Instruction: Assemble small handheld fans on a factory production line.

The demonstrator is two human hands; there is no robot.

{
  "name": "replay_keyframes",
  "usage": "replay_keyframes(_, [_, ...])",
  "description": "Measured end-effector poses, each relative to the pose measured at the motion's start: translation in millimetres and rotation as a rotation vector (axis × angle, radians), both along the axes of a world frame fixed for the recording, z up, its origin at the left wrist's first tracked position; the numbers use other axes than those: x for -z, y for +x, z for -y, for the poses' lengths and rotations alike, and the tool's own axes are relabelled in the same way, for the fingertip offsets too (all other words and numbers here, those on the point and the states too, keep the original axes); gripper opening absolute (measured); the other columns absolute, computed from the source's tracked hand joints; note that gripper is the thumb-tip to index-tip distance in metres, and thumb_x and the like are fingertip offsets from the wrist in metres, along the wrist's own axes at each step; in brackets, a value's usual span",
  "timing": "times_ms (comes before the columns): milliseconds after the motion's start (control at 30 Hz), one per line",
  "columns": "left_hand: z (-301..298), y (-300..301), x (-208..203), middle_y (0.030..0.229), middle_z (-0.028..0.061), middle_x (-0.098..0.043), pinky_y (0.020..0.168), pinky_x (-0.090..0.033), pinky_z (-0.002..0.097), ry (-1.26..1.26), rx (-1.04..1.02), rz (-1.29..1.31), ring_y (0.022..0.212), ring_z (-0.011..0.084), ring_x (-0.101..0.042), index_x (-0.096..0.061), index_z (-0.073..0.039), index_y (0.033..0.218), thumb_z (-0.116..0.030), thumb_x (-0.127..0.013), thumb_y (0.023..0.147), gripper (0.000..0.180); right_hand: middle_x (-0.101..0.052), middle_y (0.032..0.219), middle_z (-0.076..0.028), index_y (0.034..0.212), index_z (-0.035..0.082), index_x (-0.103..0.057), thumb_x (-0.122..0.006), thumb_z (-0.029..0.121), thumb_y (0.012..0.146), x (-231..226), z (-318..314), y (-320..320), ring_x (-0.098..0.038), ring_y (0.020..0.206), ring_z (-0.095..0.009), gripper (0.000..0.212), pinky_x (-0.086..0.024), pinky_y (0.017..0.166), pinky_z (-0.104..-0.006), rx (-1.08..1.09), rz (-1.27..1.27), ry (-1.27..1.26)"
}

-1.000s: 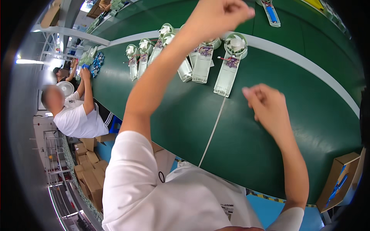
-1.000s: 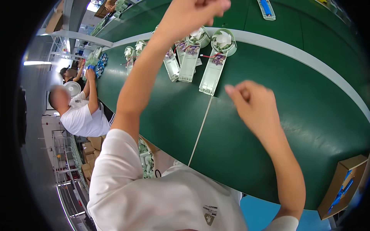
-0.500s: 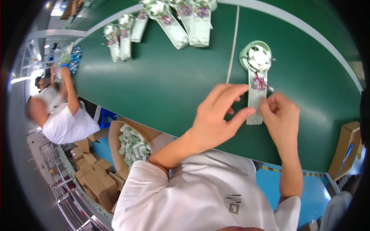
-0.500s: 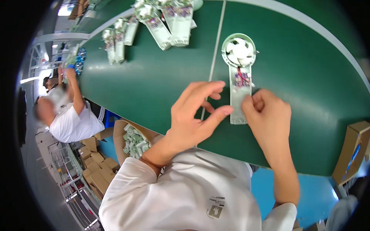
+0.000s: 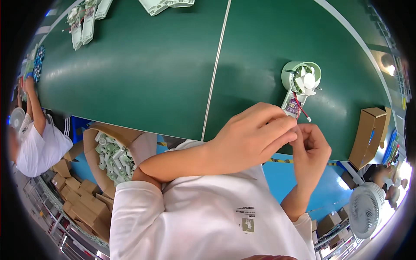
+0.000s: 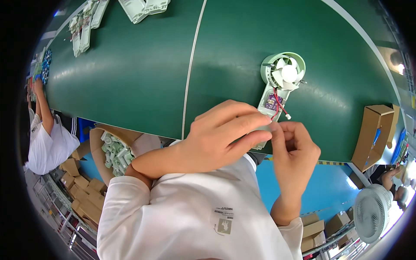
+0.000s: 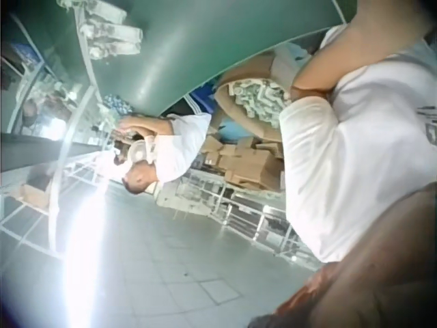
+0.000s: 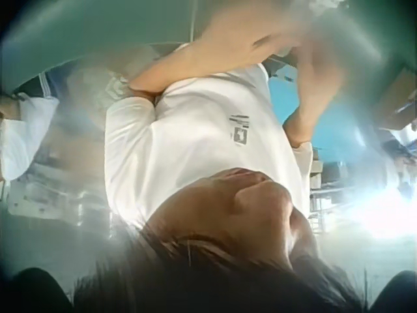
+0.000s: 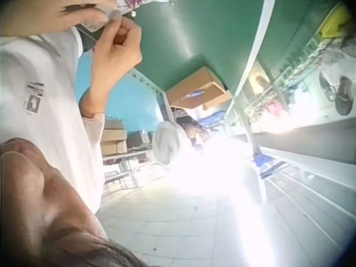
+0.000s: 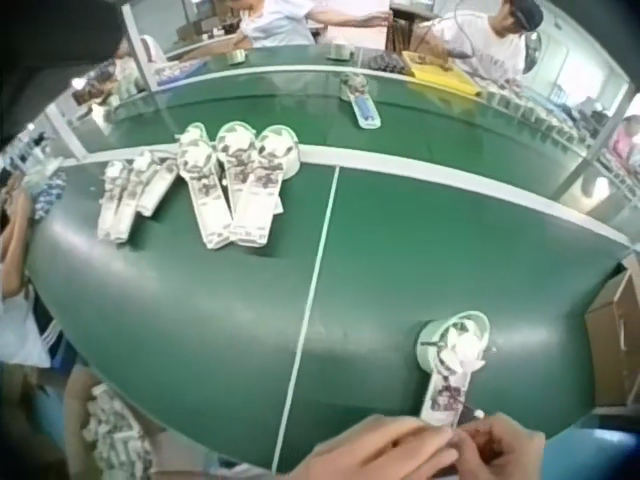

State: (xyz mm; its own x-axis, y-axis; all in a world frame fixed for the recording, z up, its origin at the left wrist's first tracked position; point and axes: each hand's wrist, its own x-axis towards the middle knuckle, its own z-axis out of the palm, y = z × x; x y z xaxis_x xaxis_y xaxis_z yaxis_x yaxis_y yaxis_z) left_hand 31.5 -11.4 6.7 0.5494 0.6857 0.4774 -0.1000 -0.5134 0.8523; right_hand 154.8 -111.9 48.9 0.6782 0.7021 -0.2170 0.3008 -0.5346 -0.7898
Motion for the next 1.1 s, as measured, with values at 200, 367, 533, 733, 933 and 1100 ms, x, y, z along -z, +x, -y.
replay_keyframes(200, [0, 6, 3, 0.087, 0.0089, -0.066, 0.054, -0.05, 0.0282, -0.032, -0.029, 0.023, 0.068, 0.0195, -0.063, -0.068, -0.002, 0.091, -0.001, -0.076, 0.077, 0.017, -0.059, 0.068, 0.005, 0.092, -0.003, -0.068, -0.068, 0.008, 0.093, -3, 0, 11, -0.041, 0.055, 0.002, 0.012, -0.028, 0.047, -0.017, -0.013, -0.219, 0.075])
replay_keyframes(367, [-4, 5, 2, 0.086, 0.0086, -0.065, 0.049, -0.048, 0.0268, -0.107, -0.049, -0.016, 0.064, 0.0168, -0.061, -0.067, -0.002, 0.089, 0.0, -0.074, 0.079, 0.012, -0.057, 0.07, 0.006, 0.098, -0.003, -0.07, -0.067, 0.015, 0.095, -2, -6, 14, -0.04, 0.058, 0.002, 0.018, -0.026, 0.05, -0.0167, -0.03, -0.325, 0.095])
replay_keyframes(533, [-5, 3, 0, 0.085, 0.0067, -0.064, 0.048, -0.045, 0.0271, -0.152, -0.001, -0.099, 0.062, 0.0158, -0.059, -0.068, -0.003, 0.09, 0.002, -0.073, 0.079, 0.013, -0.057, 0.068, 0.004, 0.098, -0.002, -0.071, -0.069, 0.019, 0.094, -1, -8, 18, -0.039, 0.055, 0.001, 0.022, -0.025, 0.048, -0.0175, 0.022, -0.407, 0.086])
replay_keyframes(733, [-2, 8, 6, 0.083, 0.0067, -0.062, 0.053, -0.047, 0.029, -0.101, -0.006, -0.039, 0.065, 0.0179, -0.06, -0.068, -0.003, 0.089, 0.003, -0.073, 0.077, 0.014, -0.057, 0.069, 0.002, 0.094, 0.0, -0.07, -0.068, 0.017, 0.093, 12, -7, 21, -0.037, 0.051, 0.0, 0.017, -0.023, 0.044, -0.0182, 0.075, -0.541, 0.154])
replay_keyframes(933, [-2, 7, 8, 0.082, 0.0066, -0.061, 0.053, -0.048, 0.0302, -0.023, -0.039, -0.032, 0.066, 0.0194, -0.06, -0.067, -0.003, 0.09, 0.0, -0.075, 0.077, 0.016, -0.057, 0.066, 0.002, 0.093, 0.0, -0.07, -0.069, 0.011, 0.09, 14, -8, 21, -0.038, 0.051, 0.0, 0.012, -0.023, 0.045, -0.0188, 0.106, -0.634, 0.215])
replay_keyframes(1100, [-1, 6, 8, 0.085, 0.0058, -0.059, 0.053, -0.048, 0.0305, 0.042, -0.092, -0.093, 0.065, 0.0193, -0.059, -0.066, -0.005, 0.101, -0.005, -0.078, 0.076, 0.028, -0.056, 0.065, 0.004, 0.093, -0.001, -0.07, -0.069, 0.011, 0.09, 17, -7, 23, -0.038, 0.051, 0.0, 0.012, -0.023, 0.045, -0.0185, 0.067, -0.62, 0.249])
